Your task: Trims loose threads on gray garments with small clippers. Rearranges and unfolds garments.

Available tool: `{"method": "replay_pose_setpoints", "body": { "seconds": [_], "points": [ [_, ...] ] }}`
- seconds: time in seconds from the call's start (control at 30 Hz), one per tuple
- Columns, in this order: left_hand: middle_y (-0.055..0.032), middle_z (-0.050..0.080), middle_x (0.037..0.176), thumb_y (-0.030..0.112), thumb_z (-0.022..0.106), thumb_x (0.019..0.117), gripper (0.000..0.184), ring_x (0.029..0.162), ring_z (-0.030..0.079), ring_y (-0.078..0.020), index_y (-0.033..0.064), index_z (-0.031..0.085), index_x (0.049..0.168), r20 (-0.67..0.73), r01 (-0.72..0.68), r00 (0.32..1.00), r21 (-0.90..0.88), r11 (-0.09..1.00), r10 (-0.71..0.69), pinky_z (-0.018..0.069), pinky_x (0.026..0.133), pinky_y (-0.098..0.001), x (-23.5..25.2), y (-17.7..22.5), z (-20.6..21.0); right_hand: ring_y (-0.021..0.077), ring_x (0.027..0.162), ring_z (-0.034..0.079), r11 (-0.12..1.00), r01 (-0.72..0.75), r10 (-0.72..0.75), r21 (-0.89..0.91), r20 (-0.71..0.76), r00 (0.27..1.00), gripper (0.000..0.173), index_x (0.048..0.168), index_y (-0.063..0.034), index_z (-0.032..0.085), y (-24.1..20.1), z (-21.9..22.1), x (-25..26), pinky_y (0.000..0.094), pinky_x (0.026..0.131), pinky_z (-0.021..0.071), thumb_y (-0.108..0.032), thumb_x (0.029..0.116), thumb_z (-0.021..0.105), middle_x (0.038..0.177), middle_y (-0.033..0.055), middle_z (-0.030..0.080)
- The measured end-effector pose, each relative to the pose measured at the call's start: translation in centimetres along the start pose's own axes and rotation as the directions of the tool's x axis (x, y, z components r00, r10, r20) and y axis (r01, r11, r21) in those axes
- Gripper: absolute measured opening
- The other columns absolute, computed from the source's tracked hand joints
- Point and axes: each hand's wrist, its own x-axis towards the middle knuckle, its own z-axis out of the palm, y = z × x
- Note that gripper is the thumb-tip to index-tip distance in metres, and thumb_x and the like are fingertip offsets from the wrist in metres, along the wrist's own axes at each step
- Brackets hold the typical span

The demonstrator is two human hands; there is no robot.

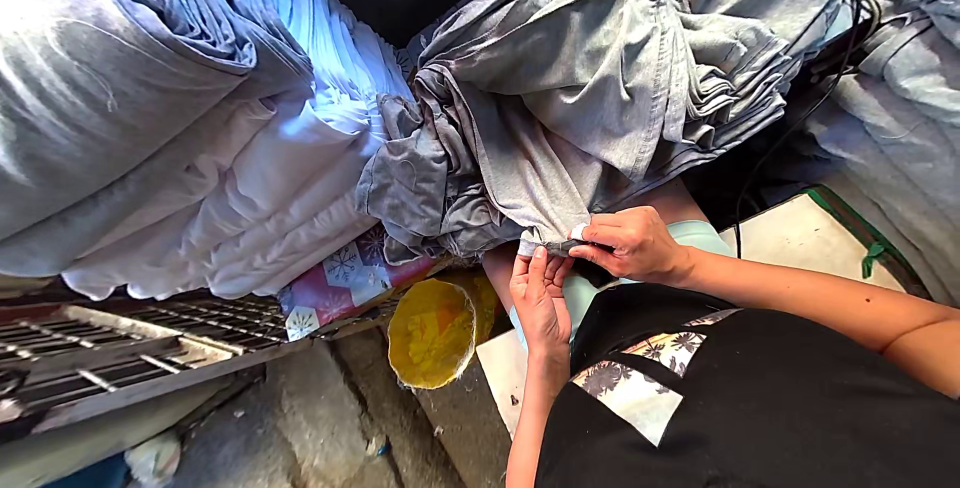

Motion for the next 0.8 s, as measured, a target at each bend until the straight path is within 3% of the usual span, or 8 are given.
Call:
{"method": "replay_pose_setpoints", "body": {
  "seconds": [0.13,0.23,0.37,0.6,0.8],
  "points": [
    [-0.0082,0.071,0.086,0.005,0.039,0.1082,0.02,0.076,0.072,-0.014,0.0016,0.059,0.109,-0.021,0.024,0.999,-0.031,0.999,-0.024,0.0617,0.074,-0.028,0.3,-0.1,-0.2,0.0143,0.051,0.052,0.99,0.136,-0.136,0.022,0.008,0.991,0.037,0.077,-0.007,0.071,-0.1,-0.7,-0.4,0.0299,0.045,0.0362,-0.033,0.1019,0.059,0.059,0.0022,0.054],
    [-0.0094,0.073,0.09,0.004,0.038,0.1083,0.021,0.08,0.074,-0.0159,0.0007,0.058,0.112,0.0,0.036,0.999,-0.053,0.998,-0.036,0.0623,0.079,-0.0298,0.2,0.0,-0.3,0.0127,0.053,0.053,0.995,-0.004,0.002,0.104,0.017,1.0,0.037,0.083,-0.0033,0.073,-0.3,-1.0,-0.3,0.0287,0.047,0.0401,-0.036,0.0991,0.064,0.063,0.0034,0.057],
    [-0.0102,0.072,0.091,0.003,0.036,0.1076,0.022,0.081,0.073,-0.0152,0.0,0.058,0.113,0.054,0.073,0.996,-0.078,0.994,-0.069,0.0616,0.08,-0.0284,0.1,-0.1,-0.2,0.0097,0.06,0.056,0.957,-0.233,0.205,0.175,0.163,0.965,0.037,0.089,-0.0049,0.075,0.0,-1.1,0.5,0.0289,0.053,0.0448,-0.041,0.095,0.067,0.071,0.0015,0.062],
    [-0.0103,0.072,0.088,0.002,0.035,0.1079,0.024,0.079,0.073,-0.0146,-0.0012,0.058,0.11,0.063,0.079,0.995,-0.054,0.995,-0.075,0.0618,0.079,-0.0279,0.0,-0.2,-0.2,0.0074,0.068,0.061,0.923,-0.288,0.226,0.255,0.246,0.943,0.034,0.098,-0.0092,0.08,0.2,-0.7,0.8,0.0286,0.06,0.0489,-0.04,0.0967,0.066,0.076,-0.001,0.067],
    [-0.0097,0.073,0.088,0.002,0.036,0.108,0.024,0.08,0.073,-0.0141,-0.001,0.059,0.106,0.056,0.088,0.995,-0.024,0.996,-0.087,0.0616,0.081,-0.0279,0.0,-0.2,0.0,0.0083,0.062,0.058,0.94,-0.258,0.215,0.225,0.199,0.956,0.032,0.088,-0.0092,0.078,0.1,-0.7,0.7,0.0295,0.054,0.0448,-0.037,0.0963,0.066,0.07,-0.0012,0.064]
  ]
}}
